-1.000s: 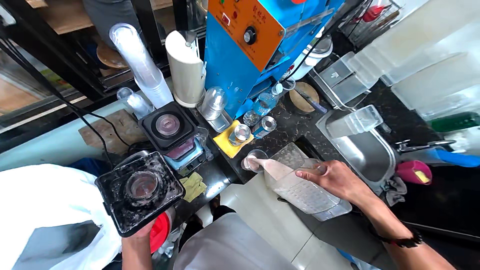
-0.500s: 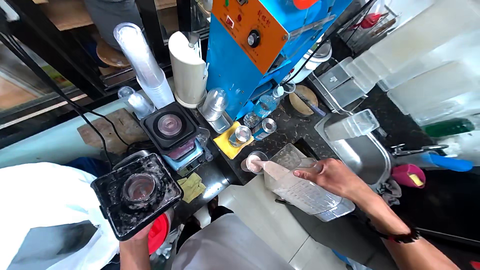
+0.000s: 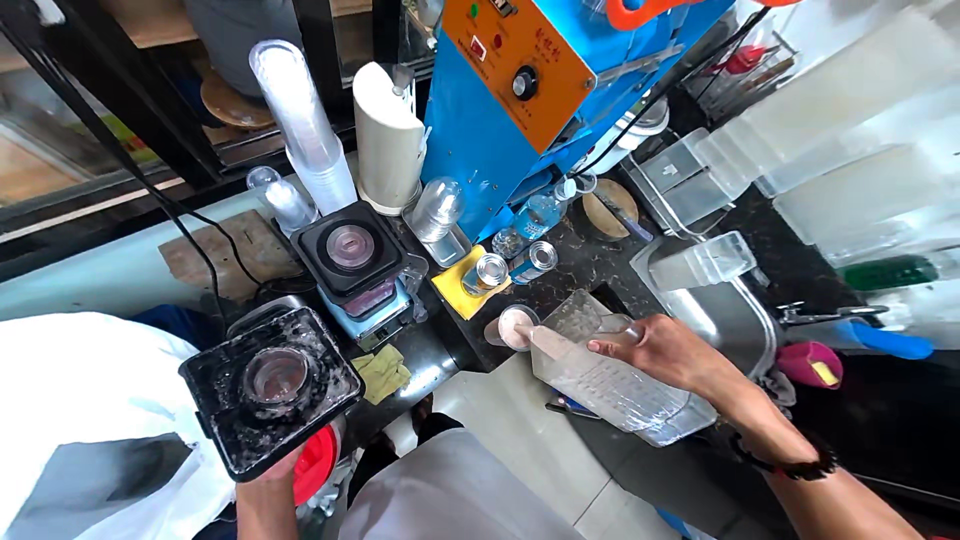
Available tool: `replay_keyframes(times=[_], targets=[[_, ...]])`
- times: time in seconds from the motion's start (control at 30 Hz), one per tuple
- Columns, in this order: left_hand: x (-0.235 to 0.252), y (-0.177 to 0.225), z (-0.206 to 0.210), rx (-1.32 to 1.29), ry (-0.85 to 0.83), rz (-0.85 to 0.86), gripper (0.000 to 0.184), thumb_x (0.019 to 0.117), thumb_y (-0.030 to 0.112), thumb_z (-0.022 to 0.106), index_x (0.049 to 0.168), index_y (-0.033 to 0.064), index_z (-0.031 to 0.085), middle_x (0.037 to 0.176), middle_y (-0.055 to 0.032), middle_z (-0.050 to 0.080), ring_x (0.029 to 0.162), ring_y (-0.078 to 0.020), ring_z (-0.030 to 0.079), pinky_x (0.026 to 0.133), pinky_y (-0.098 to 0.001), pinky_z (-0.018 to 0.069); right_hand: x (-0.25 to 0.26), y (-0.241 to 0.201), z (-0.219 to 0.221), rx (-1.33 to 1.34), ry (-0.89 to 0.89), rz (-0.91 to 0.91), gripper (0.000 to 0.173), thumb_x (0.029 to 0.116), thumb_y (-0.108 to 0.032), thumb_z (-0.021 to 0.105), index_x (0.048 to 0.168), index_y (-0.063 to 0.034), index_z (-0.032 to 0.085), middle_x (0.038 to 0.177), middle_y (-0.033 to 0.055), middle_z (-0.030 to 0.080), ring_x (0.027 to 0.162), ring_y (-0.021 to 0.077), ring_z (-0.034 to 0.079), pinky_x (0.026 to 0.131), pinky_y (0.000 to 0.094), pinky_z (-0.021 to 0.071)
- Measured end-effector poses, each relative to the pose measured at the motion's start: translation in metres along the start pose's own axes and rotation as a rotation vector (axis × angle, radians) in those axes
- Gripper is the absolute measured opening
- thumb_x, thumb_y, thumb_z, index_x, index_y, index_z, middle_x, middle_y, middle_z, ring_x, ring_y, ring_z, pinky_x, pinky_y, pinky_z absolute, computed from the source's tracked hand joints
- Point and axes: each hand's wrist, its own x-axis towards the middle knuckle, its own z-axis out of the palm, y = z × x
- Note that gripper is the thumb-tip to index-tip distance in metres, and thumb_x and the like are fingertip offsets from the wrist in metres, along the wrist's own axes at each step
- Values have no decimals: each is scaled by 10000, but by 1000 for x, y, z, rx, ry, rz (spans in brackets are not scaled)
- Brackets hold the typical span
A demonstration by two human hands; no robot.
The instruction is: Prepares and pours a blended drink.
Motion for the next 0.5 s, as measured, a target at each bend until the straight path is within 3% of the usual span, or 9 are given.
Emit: replay_keyframes(times=[0.1, 0.17, 0.2, 0.23, 0.3, 0.33, 0.4, 0.43, 0.5], targets=[[5, 3, -9, -48, -27, -30, 363, 1067, -37, 139, 1274, -90, 433, 1108, -160, 609, 980, -140, 628, 937, -242, 510, 0, -4, -3, -13, -7, -8, 631, 860, -639, 722, 759, -24, 627, 695, 127, 587, 692, 305, 596, 644, 551, 452], [21, 2, -45, -58, -319, -20, 324, 1053, -49, 255, 1303, -114, 451, 1182, -181, 628, 1069, -164, 637, 987, -282, 506, 0, -6, -4, -23, -9, -5, 628, 863, -637, 720, 758, -26, 622, 690, 124, 578, 684, 301, 588, 639, 542, 449], [30, 1, -58, -57, -394, -3, 327, 1021, -46, 336, 1291, -116, 507, 1186, -179, 676, 1079, -165, 677, 976, -294, 544, 0, -6, -4, -26, -8, -4, 626, 866, -631, 721, 755, -24, 619, 688, 125, 576, 681, 300, 587, 637, 543, 449], [21, 0, -45, -58, -314, 5, 317, 1052, -45, 248, 1289, -107, 448, 1171, -174, 627, 1059, -157, 640, 976, -276, 514, 0, -6, -4, -29, -7, -4, 623, 869, -625, 722, 753, -22, 618, 687, 126, 577, 682, 301, 587, 636, 547, 447], [7, 1, -10, -67, -8, 12, 358, 1064, -46, 153, 1258, -100, 449, 1094, -170, 626, 966, -146, 638, 930, -240, 520, 2, -6, -4, -30, -7, -6, 621, 871, -621, 722, 756, -20, 621, 692, 131, 580, 691, 308, 593, 642, 555, 449], [7, 2, -10, -34, 6, 19, 359, 1061, -56, 154, 1270, -101, 444, 1106, -175, 622, 974, -146, 637, 938, -235, 515, 2, -5, -4, -31, -7, -8, 622, 871, -621, 722, 757, -18, 623, 692, 134, 581, 693, 311, 594, 643, 557, 453], [21, 3, -46, 98, -255, 68, 347, 1041, -80, 236, 1335, -137, 411, 1232, -216, 603, 1111, -173, 623, 1015, -272, 483, 2, -4, -5, -35, -11, -9, 633, 867, -626, 723, 762, -9, 627, 701, 148, 591, 705, 327, 604, 652, 572, 460], [31, 3, -59, 170, -314, 102, 339, 1011, -70, 313, 1309, -127, 464, 1233, -207, 650, 1122, -164, 661, 997, -276, 525, 2, -4, -5, -40, -11, -9, 636, 866, -627, 724, 760, -6, 628, 706, 154, 595, 712, 335, 606, 657, 581, 460], [13, 3, -23, 218, -50, 82, 352, 1053, -73, 240, 1366, -134, 391, 1277, -237, 567, 1147, -197, 593, 1041, -286, 453, 2, -5, -6, -54, -8, -11, 634, 867, -624, 723, 754, -8, 621, 708, 157, 592, 719, 340, 607, 660, 577, 457]])
